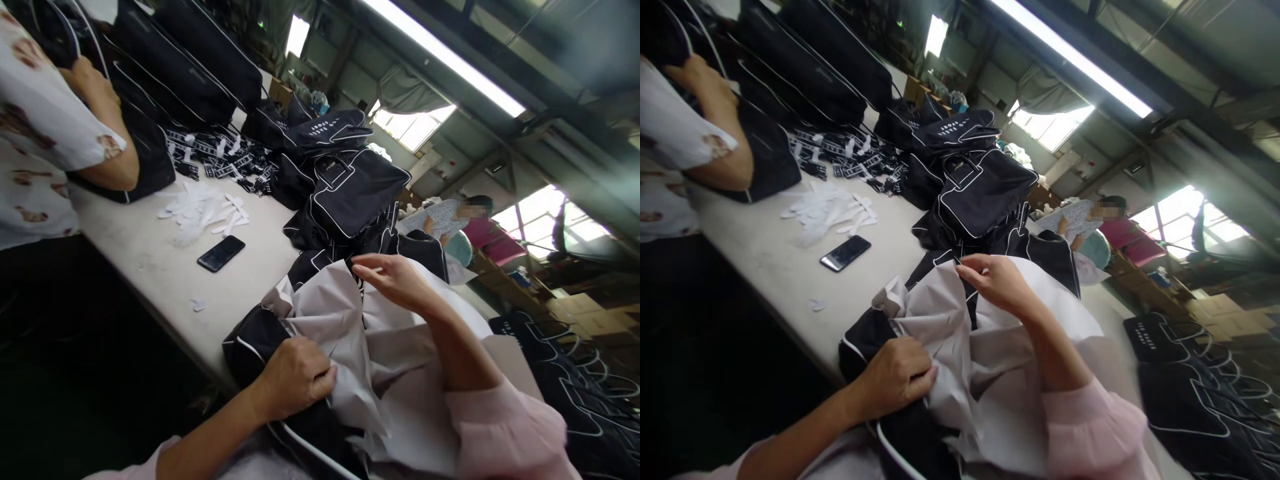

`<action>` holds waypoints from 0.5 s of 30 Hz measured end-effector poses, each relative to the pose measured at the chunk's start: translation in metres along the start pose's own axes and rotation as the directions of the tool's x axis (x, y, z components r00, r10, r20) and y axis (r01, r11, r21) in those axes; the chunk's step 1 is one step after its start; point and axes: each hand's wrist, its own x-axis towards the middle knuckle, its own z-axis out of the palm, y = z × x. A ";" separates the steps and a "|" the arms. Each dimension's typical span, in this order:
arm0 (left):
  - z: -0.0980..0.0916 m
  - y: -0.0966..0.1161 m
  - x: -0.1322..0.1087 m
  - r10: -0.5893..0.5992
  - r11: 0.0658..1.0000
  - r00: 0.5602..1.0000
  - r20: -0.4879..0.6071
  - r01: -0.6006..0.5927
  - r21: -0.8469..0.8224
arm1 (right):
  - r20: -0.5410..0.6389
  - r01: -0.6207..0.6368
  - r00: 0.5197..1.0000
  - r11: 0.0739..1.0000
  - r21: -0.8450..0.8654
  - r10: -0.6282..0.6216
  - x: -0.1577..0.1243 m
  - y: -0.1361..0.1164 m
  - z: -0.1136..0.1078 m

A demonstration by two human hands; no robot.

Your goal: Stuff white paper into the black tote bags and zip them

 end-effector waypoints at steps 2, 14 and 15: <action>0.000 0.000 0.000 0.026 1.000 1.000 -0.005 -0.026 -0.009 | -0.035 0.154 0.988 0.984 0.091 -0.151 0.026 0.009 0.023; -0.002 0.008 0.001 0.119 0.987 0.920 -0.373 -0.149 -0.054 | 0.314 0.573 0.774 0.820 0.025 -0.550 -0.028 0.007 0.134; -0.003 0.010 0.002 0.124 0.986 0.918 -0.375 -0.157 -0.058 | 0.299 0.566 0.781 0.824 0.031 -0.548 -0.037 0.004 0.134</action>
